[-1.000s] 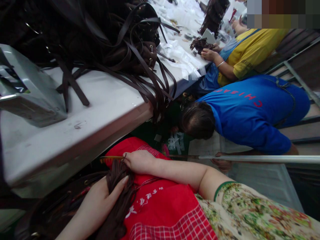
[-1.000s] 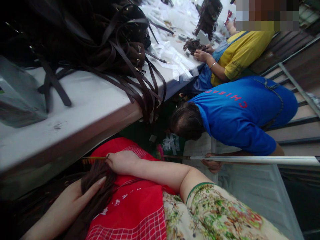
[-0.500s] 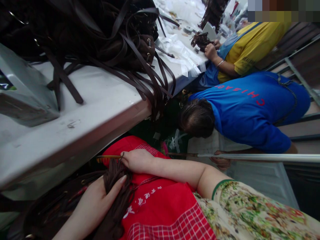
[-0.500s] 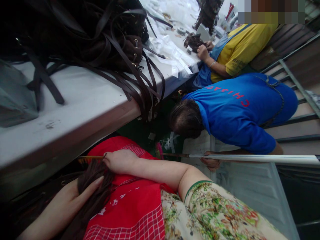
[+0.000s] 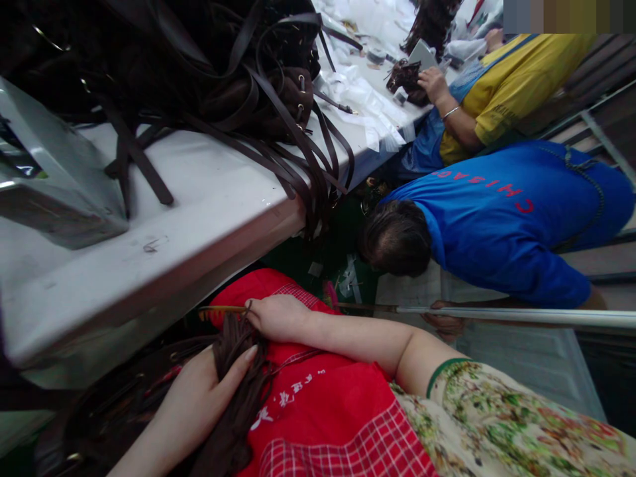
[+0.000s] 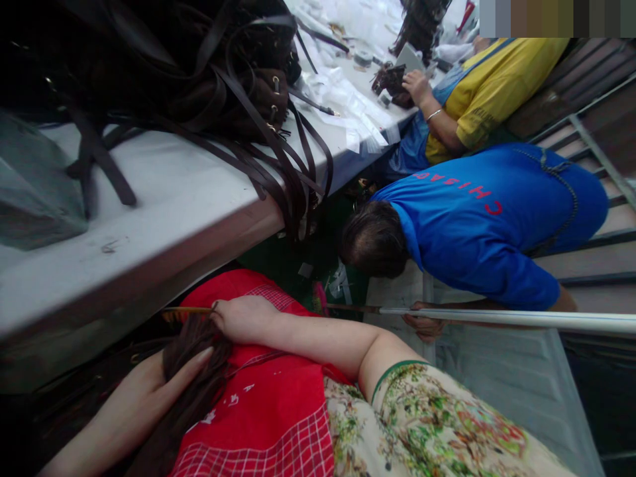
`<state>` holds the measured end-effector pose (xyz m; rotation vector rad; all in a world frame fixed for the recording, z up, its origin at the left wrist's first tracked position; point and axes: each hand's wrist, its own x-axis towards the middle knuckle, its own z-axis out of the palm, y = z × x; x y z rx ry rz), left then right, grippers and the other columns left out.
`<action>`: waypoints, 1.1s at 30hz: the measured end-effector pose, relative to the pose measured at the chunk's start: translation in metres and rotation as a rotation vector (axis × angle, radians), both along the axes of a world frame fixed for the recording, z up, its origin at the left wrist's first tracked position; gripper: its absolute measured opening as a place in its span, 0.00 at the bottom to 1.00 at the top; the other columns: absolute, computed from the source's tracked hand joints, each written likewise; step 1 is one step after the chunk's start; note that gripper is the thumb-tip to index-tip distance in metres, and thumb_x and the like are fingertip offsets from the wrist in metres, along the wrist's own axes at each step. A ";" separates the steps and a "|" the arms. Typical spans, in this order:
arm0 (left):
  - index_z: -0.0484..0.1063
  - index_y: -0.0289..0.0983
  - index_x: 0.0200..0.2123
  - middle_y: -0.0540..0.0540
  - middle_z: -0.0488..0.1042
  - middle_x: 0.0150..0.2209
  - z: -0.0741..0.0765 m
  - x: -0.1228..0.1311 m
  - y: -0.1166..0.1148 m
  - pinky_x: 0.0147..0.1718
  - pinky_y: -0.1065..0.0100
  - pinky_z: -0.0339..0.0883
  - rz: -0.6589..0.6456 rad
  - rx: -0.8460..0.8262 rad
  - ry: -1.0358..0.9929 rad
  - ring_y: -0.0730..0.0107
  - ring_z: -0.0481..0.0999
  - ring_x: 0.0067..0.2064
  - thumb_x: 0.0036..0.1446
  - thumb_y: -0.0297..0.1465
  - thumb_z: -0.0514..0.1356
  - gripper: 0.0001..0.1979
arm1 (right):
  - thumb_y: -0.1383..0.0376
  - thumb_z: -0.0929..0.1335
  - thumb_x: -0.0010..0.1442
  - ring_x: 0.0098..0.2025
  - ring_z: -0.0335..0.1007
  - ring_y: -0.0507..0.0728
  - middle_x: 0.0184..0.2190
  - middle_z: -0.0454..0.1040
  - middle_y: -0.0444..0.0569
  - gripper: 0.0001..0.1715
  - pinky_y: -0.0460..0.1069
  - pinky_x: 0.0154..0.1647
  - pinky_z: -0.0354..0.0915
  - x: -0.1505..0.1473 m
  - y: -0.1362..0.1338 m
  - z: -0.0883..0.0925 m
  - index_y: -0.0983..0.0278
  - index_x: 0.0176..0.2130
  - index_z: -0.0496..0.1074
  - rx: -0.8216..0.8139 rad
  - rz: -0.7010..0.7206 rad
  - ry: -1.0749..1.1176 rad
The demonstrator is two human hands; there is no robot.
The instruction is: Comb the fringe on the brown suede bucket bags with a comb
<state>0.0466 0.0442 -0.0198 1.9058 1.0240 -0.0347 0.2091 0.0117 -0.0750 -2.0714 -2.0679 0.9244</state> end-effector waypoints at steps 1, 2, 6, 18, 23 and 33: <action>0.76 0.38 0.39 0.44 0.79 0.41 0.001 0.000 0.000 0.43 0.61 0.72 0.006 0.002 -0.006 0.53 0.78 0.44 0.53 0.48 0.53 0.22 | 0.55 0.52 0.67 0.35 0.74 0.60 0.36 0.77 0.51 0.22 0.52 0.32 0.70 0.000 0.000 0.000 0.62 0.44 0.67 -0.003 0.001 -0.003; 0.76 0.39 0.39 0.44 0.79 0.40 0.002 0.001 0.000 0.42 0.62 0.73 0.008 0.000 -0.011 0.53 0.78 0.43 0.53 0.48 0.53 0.21 | 0.55 0.53 0.67 0.35 0.74 0.60 0.36 0.77 0.51 0.22 0.53 0.32 0.70 0.000 0.000 0.000 0.62 0.44 0.67 -0.003 0.003 -0.005; 0.76 0.38 0.38 0.44 0.80 0.40 0.003 0.001 -0.001 0.42 0.61 0.73 0.010 -0.021 -0.014 0.53 0.78 0.43 0.53 0.48 0.53 0.21 | 0.56 0.53 0.67 0.35 0.75 0.60 0.36 0.77 0.51 0.21 0.53 0.32 0.69 -0.001 0.000 0.002 0.62 0.44 0.67 -0.001 0.002 -0.003; 0.75 0.37 0.38 0.42 0.79 0.40 -0.002 -0.002 -0.002 0.45 0.57 0.71 0.011 -0.023 0.025 0.51 0.77 0.44 0.52 0.50 0.53 0.24 | 0.56 0.52 0.67 0.34 0.75 0.60 0.35 0.77 0.50 0.22 0.53 0.29 0.69 -0.001 -0.001 -0.001 0.61 0.43 0.67 0.022 -0.004 -0.008; 0.75 0.38 0.39 0.44 0.79 0.40 -0.001 -0.002 -0.001 0.43 0.61 0.72 0.009 -0.020 -0.002 0.53 0.78 0.43 0.53 0.48 0.54 0.22 | 0.56 0.52 0.66 0.33 0.74 0.60 0.34 0.77 0.50 0.21 0.52 0.29 0.69 -0.001 -0.002 -0.002 0.61 0.42 0.67 0.036 0.000 -0.009; 0.74 0.37 0.41 0.42 0.78 0.43 -0.004 0.000 0.001 0.46 0.58 0.70 0.002 -0.042 0.031 0.52 0.76 0.45 0.53 0.49 0.53 0.24 | 0.55 0.51 0.66 0.33 0.74 0.60 0.34 0.77 0.49 0.22 0.52 0.28 0.69 -0.001 -0.001 -0.006 0.61 0.43 0.67 0.043 -0.001 -0.010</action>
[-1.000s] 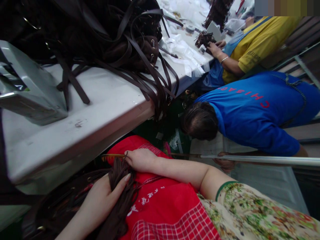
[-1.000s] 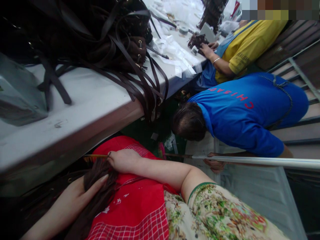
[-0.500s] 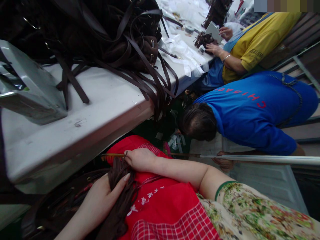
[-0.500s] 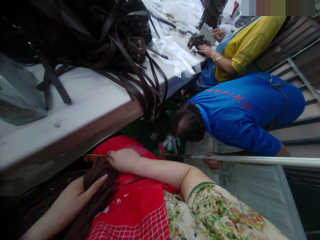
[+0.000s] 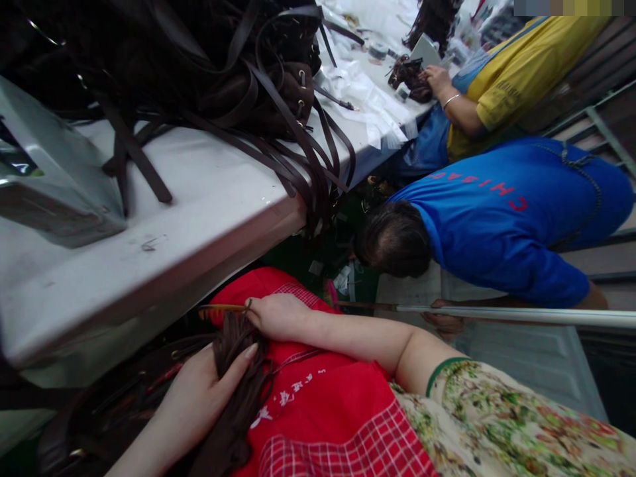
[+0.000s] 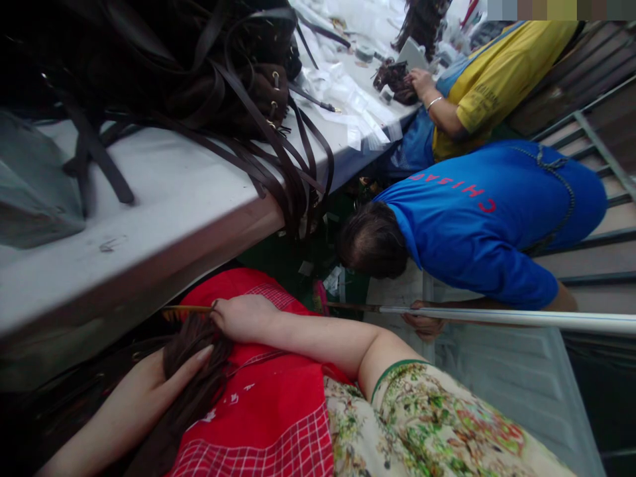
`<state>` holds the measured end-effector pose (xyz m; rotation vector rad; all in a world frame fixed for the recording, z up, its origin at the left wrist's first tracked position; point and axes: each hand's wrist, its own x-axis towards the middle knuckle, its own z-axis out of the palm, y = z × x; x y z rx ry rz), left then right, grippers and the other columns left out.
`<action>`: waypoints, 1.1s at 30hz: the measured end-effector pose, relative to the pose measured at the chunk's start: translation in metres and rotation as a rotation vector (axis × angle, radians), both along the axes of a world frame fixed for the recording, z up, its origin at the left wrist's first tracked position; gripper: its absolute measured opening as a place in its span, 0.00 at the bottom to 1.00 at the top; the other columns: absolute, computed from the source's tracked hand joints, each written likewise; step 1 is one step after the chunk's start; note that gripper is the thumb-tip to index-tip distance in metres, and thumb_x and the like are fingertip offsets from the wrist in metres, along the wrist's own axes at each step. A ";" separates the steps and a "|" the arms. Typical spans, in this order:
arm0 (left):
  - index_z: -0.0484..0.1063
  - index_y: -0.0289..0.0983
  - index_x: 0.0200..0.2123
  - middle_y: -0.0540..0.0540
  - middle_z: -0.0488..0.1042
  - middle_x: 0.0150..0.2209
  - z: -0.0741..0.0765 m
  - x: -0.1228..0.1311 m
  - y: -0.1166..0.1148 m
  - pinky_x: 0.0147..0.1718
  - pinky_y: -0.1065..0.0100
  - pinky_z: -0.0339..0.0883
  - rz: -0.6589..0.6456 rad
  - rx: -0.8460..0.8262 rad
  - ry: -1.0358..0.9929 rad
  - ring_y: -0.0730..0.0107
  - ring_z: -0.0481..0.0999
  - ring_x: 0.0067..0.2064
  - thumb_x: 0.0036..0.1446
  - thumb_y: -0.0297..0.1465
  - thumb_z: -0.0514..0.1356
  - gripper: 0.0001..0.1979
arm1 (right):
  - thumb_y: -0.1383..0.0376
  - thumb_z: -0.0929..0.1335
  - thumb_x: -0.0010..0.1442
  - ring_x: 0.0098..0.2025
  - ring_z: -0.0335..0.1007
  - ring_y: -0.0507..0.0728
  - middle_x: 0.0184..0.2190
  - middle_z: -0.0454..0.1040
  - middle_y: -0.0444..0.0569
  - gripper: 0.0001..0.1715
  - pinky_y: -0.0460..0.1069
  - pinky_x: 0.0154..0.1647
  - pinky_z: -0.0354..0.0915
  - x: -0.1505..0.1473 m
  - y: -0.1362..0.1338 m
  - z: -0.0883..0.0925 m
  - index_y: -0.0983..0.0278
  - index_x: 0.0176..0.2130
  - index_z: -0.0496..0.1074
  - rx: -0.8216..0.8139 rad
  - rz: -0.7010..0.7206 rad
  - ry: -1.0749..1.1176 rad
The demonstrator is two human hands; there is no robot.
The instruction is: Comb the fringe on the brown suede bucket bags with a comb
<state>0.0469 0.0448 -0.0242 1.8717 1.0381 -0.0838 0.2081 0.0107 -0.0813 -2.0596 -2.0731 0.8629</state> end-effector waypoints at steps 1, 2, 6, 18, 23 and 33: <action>0.74 0.37 0.41 0.42 0.78 0.43 0.000 0.000 0.000 0.47 0.58 0.69 -0.001 -0.005 0.005 0.52 0.76 0.46 0.53 0.50 0.53 0.25 | 0.55 0.51 0.66 0.33 0.74 0.60 0.34 0.77 0.49 0.22 0.52 0.28 0.69 0.000 0.000 0.000 0.61 0.43 0.67 -0.001 -0.001 0.002; 0.74 0.37 0.41 0.42 0.78 0.44 0.001 0.000 0.001 0.47 0.58 0.69 -0.001 -0.010 0.010 0.52 0.76 0.46 0.53 0.50 0.53 0.25 | 0.55 0.52 0.66 0.33 0.74 0.60 0.34 0.77 0.49 0.22 0.52 0.28 0.69 0.000 0.000 0.000 0.61 0.43 0.67 -0.004 -0.001 0.006; 0.74 0.37 0.41 0.42 0.78 0.43 0.002 0.000 0.002 0.48 0.57 0.68 0.000 -0.035 0.025 0.51 0.76 0.47 0.52 0.50 0.53 0.25 | 0.55 0.52 0.66 0.33 0.74 0.59 0.35 0.77 0.49 0.21 0.52 0.29 0.69 0.001 0.001 -0.001 0.60 0.43 0.67 -0.013 -0.005 0.015; 0.74 0.37 0.41 0.41 0.78 0.44 0.000 0.001 0.003 0.48 0.57 0.68 0.009 -0.072 0.006 0.51 0.75 0.47 0.52 0.50 0.52 0.25 | 0.55 0.52 0.66 0.33 0.74 0.60 0.34 0.77 0.50 0.22 0.52 0.28 0.68 0.001 0.002 -0.002 0.61 0.42 0.67 0.000 -0.007 0.021; 0.74 0.37 0.42 0.42 0.78 0.44 -0.001 -0.001 0.003 0.49 0.57 0.67 0.015 -0.058 -0.001 0.51 0.76 0.47 0.52 0.50 0.53 0.25 | 0.55 0.52 0.66 0.33 0.74 0.60 0.35 0.77 0.50 0.22 0.52 0.29 0.68 0.001 0.002 -0.001 0.61 0.43 0.67 -0.015 -0.010 0.014; 0.74 0.37 0.40 0.42 0.78 0.43 0.001 -0.001 0.002 0.46 0.59 0.69 0.018 -0.061 0.002 0.52 0.76 0.46 0.52 0.50 0.52 0.25 | 0.55 0.52 0.67 0.34 0.74 0.60 0.36 0.77 0.51 0.22 0.52 0.30 0.69 0.000 0.002 0.000 0.61 0.44 0.67 -0.026 -0.003 0.003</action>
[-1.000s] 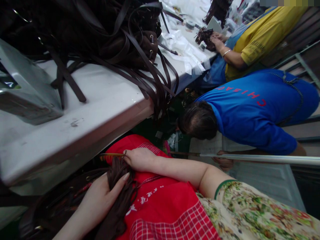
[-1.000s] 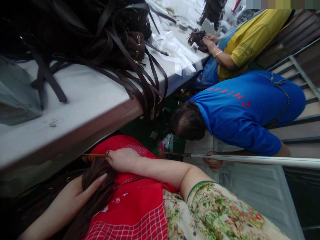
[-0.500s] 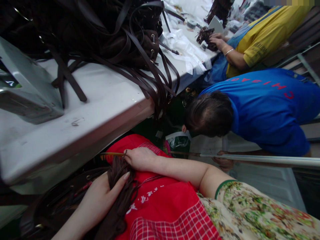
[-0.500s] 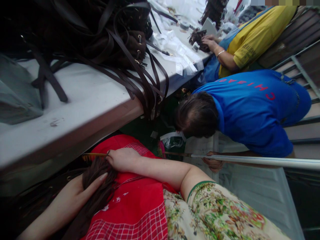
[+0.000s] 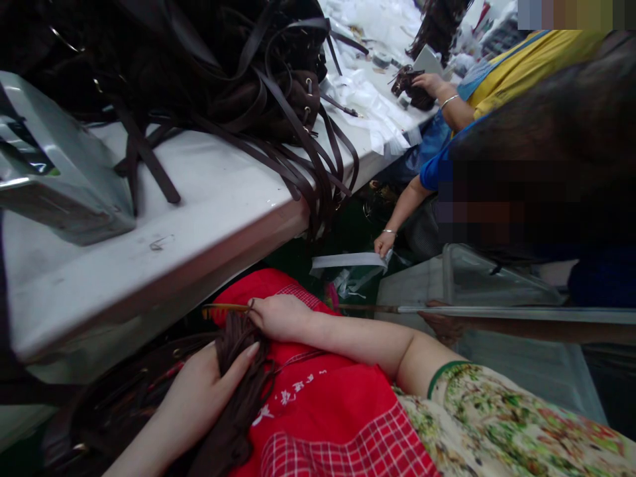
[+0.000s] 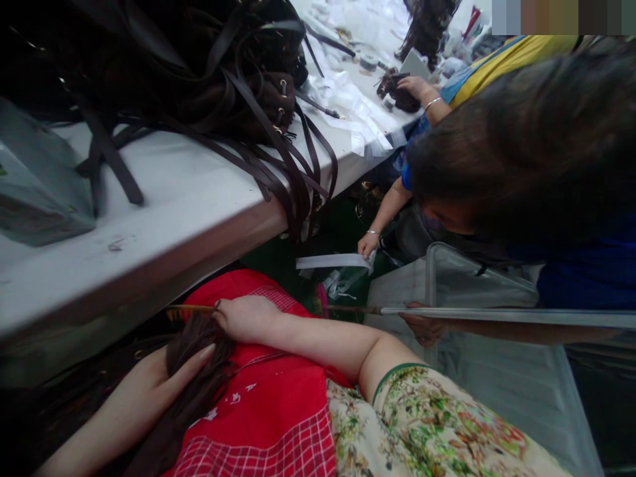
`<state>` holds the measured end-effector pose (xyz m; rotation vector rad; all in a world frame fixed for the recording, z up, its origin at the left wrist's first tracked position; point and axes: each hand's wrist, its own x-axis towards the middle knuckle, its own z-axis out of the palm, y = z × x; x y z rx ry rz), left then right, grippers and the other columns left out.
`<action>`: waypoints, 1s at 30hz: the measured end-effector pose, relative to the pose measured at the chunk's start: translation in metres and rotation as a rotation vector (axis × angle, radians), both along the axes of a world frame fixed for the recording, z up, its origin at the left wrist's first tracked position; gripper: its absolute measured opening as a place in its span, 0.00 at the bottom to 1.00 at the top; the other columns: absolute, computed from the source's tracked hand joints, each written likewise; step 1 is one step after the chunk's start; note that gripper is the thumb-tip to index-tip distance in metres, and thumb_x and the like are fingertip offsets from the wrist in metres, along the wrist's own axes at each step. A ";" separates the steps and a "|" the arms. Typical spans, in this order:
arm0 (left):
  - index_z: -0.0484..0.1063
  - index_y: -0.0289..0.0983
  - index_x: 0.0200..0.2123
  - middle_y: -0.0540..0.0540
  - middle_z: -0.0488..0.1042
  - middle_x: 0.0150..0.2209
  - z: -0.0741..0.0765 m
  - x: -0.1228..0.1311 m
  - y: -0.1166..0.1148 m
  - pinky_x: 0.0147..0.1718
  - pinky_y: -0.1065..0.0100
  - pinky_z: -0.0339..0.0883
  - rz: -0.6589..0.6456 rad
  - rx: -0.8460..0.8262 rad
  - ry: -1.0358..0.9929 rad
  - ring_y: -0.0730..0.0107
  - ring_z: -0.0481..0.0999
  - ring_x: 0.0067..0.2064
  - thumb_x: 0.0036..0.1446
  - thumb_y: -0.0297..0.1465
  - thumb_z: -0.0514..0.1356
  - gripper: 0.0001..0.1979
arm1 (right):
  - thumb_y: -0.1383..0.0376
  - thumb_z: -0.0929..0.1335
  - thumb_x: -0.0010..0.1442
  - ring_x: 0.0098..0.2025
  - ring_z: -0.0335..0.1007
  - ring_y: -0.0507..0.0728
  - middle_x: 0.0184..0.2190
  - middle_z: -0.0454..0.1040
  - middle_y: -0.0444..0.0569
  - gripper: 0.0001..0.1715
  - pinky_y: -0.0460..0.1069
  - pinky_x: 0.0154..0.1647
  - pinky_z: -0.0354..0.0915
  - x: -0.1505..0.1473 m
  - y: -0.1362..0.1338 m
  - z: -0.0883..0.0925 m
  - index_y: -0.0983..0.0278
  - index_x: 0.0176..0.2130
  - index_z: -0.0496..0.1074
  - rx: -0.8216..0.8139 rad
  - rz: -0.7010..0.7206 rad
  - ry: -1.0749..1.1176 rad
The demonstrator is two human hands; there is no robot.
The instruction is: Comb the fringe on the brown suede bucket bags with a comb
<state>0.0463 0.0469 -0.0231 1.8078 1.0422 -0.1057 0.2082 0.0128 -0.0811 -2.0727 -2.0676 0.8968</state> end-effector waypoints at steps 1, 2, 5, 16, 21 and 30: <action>0.74 0.37 0.40 0.42 0.78 0.43 0.000 0.000 0.000 0.46 0.59 0.69 0.000 -0.004 0.002 0.52 0.76 0.46 0.52 0.50 0.52 0.25 | 0.55 0.52 0.67 0.34 0.74 0.60 0.36 0.77 0.51 0.22 0.52 0.30 0.68 0.000 0.000 0.000 0.61 0.44 0.67 0.001 0.003 -0.002; 0.74 0.37 0.40 0.42 0.78 0.43 0.000 0.000 0.000 0.46 0.59 0.69 0.001 -0.007 0.002 0.52 0.76 0.46 0.52 0.50 0.52 0.25 | 0.55 0.52 0.67 0.34 0.74 0.60 0.36 0.77 0.51 0.22 0.52 0.29 0.68 0.000 0.000 0.001 0.61 0.43 0.67 0.003 0.006 -0.003; 0.74 0.37 0.40 0.42 0.78 0.42 0.001 0.000 0.000 0.46 0.59 0.70 0.007 0.004 0.003 0.51 0.76 0.45 0.51 0.50 0.52 0.25 | 0.55 0.51 0.67 0.34 0.74 0.60 0.35 0.77 0.51 0.22 0.52 0.30 0.68 0.000 0.001 0.002 0.62 0.43 0.67 0.009 0.012 -0.010; 0.74 0.35 0.40 0.39 0.78 0.40 0.001 -0.003 -0.002 0.45 0.56 0.68 0.011 0.019 -0.061 0.51 0.76 0.43 0.56 0.46 0.52 0.22 | 0.56 0.52 0.67 0.34 0.74 0.58 0.34 0.76 0.51 0.21 0.50 0.32 0.66 -0.006 0.001 0.006 0.62 0.43 0.67 -0.016 0.013 -0.067; 0.74 0.34 0.38 0.39 0.78 0.38 0.010 -0.008 -0.007 0.42 0.60 0.68 0.038 0.094 -0.072 0.54 0.77 0.40 0.57 0.42 0.53 0.18 | 0.63 0.53 0.68 0.36 0.73 0.55 0.37 0.74 0.52 0.17 0.47 0.33 0.63 0.001 -0.001 0.024 0.61 0.45 0.66 0.086 -0.070 -0.297; 0.74 0.31 0.35 0.35 0.76 0.36 0.014 -0.006 -0.015 0.40 0.63 0.66 -0.041 0.255 0.111 0.56 0.76 0.39 0.61 0.41 0.48 0.21 | 0.57 0.51 0.69 0.35 0.73 0.54 0.37 0.74 0.49 0.20 0.46 0.31 0.59 0.013 -0.003 0.020 0.59 0.47 0.65 0.048 -0.139 -0.405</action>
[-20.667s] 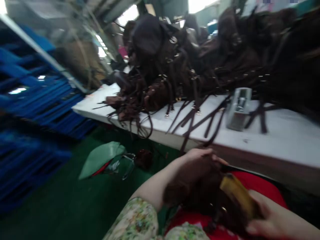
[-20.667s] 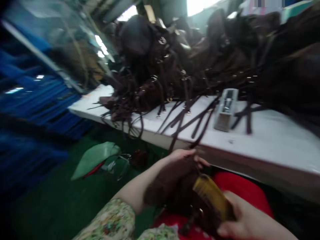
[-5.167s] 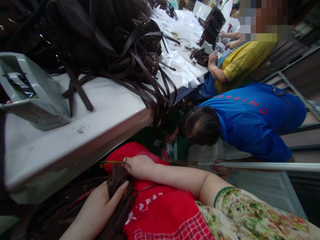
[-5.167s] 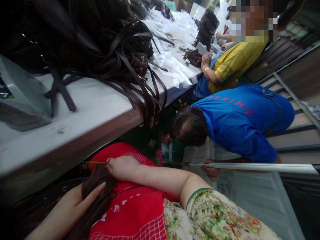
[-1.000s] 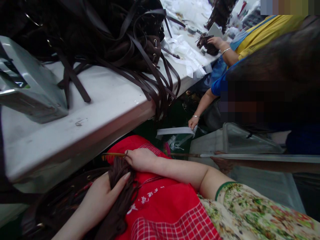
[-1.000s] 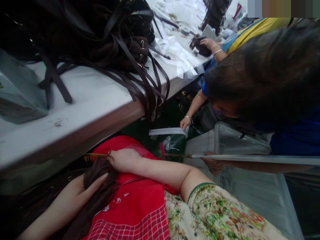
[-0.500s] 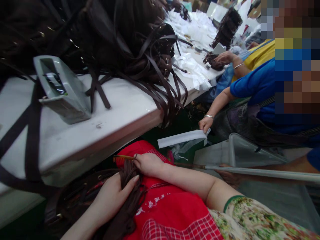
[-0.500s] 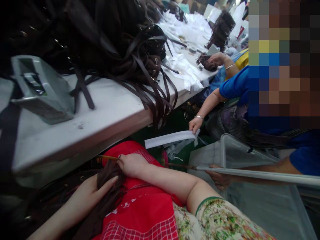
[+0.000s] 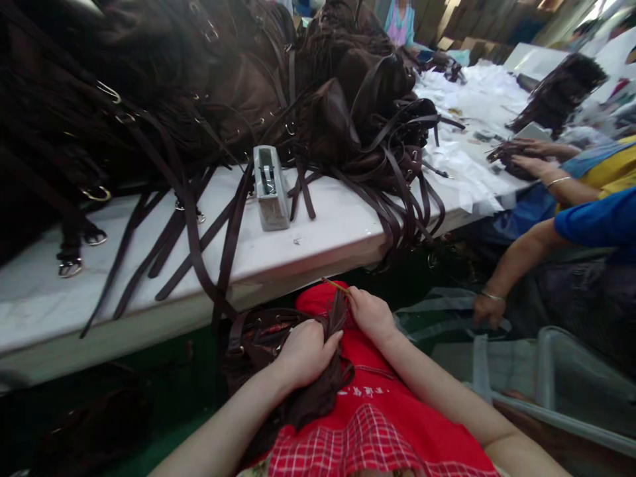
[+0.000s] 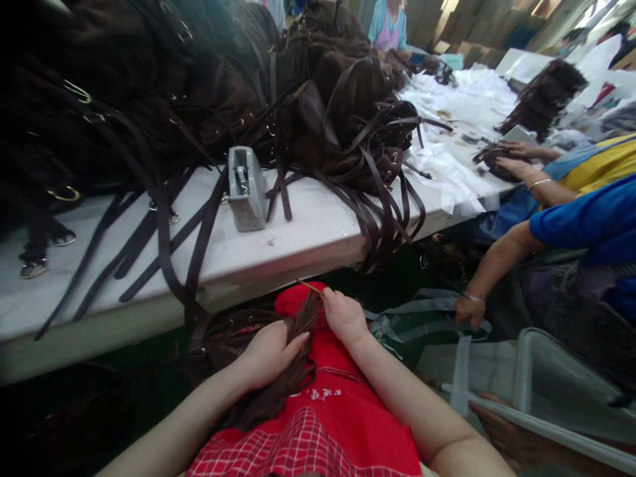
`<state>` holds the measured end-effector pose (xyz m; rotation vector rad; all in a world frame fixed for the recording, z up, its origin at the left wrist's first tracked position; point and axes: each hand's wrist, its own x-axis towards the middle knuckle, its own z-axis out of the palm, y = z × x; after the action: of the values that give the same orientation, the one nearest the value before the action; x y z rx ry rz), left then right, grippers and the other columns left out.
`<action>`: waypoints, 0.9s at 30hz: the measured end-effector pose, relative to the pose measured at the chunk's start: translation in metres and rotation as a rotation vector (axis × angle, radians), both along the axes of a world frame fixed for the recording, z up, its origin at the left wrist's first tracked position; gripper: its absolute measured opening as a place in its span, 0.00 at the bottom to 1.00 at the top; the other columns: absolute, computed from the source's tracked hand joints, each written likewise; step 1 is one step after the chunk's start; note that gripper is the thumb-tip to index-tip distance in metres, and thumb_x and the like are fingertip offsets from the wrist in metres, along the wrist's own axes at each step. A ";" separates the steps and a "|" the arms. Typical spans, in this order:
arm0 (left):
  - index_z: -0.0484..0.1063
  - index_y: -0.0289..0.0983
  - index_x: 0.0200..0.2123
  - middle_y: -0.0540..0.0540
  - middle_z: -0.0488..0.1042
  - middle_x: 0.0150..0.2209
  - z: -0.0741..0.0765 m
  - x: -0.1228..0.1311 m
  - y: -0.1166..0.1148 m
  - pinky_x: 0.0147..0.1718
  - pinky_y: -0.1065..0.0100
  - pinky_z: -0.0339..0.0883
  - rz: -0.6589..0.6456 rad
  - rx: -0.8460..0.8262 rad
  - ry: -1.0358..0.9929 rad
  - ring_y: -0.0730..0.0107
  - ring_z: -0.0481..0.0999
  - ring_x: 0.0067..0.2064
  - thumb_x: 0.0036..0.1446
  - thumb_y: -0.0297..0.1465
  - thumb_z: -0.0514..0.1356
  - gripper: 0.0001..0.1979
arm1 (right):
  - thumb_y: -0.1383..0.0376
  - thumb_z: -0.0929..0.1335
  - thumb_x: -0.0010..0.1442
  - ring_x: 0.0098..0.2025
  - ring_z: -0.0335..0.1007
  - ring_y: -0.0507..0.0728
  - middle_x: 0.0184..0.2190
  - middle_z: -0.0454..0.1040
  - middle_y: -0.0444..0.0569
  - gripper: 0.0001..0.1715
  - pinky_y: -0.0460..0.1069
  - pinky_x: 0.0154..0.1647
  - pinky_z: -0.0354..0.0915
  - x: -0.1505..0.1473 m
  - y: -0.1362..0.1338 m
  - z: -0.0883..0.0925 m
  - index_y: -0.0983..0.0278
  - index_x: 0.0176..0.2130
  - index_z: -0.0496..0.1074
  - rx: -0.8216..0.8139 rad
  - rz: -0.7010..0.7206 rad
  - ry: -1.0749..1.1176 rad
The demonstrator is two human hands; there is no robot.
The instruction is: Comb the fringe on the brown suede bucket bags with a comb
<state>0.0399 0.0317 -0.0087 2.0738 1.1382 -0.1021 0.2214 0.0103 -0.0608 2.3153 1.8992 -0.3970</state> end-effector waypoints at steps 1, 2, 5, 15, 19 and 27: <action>0.74 0.31 0.35 0.35 0.76 0.36 -0.001 0.001 -0.001 0.40 0.62 0.66 -0.016 0.028 0.015 0.55 0.76 0.39 0.62 0.41 0.47 0.22 | 0.57 0.51 0.69 0.36 0.73 0.54 0.37 0.74 0.49 0.20 0.46 0.31 0.59 -0.001 0.000 -0.002 0.59 0.47 0.65 -0.005 -0.006 0.002; 0.74 0.30 0.35 0.34 0.76 0.36 -0.002 0.002 -0.002 0.40 0.62 0.66 -0.030 0.052 0.023 0.55 0.76 0.39 0.62 0.40 0.47 0.22 | 0.57 0.51 0.69 0.36 0.73 0.54 0.37 0.74 0.49 0.20 0.46 0.32 0.59 -0.002 0.000 -0.003 0.59 0.46 0.64 -0.011 -0.012 0.002; 0.74 0.30 0.35 0.33 0.76 0.35 -0.004 0.004 -0.003 0.40 0.61 0.66 -0.058 0.084 0.026 0.54 0.76 0.38 0.63 0.40 0.45 0.23 | 0.57 0.51 0.69 0.37 0.73 0.55 0.37 0.75 0.50 0.20 0.46 0.33 0.60 -0.002 0.001 -0.009 0.60 0.46 0.64 -0.034 -0.034 0.007; 0.72 0.36 0.34 0.40 0.75 0.37 0.007 -0.007 -0.017 0.43 0.60 0.64 -0.191 0.052 -0.193 0.57 0.73 0.41 0.55 0.29 0.50 0.11 | 0.63 0.54 0.68 0.40 0.73 0.57 0.39 0.75 0.60 0.20 0.48 0.35 0.59 0.080 -0.011 -0.016 0.70 0.45 0.68 -0.179 -0.370 0.056; 0.71 0.34 0.33 0.39 0.76 0.36 -0.012 -0.017 -0.002 0.42 0.60 0.66 0.033 -0.111 -0.226 0.57 0.74 0.39 0.56 0.32 0.47 0.14 | 0.59 0.52 0.69 0.37 0.71 0.52 0.37 0.75 0.50 0.20 0.45 0.36 0.58 0.058 -0.038 -0.001 0.64 0.45 0.66 -0.072 -0.277 0.194; 0.73 0.34 0.36 0.40 0.78 0.39 -0.016 -0.015 0.009 0.44 0.58 0.69 0.112 -0.201 -0.306 0.55 0.77 0.41 0.57 0.38 0.48 0.18 | 0.60 0.54 0.68 0.31 0.69 0.53 0.30 0.74 0.47 0.18 0.46 0.32 0.58 -0.002 -0.050 0.041 0.63 0.37 0.67 0.218 0.173 0.470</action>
<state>0.0249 0.0407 -0.0251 1.7727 1.0082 0.1452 0.2197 -0.0401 -0.0201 2.3102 2.4457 -0.8096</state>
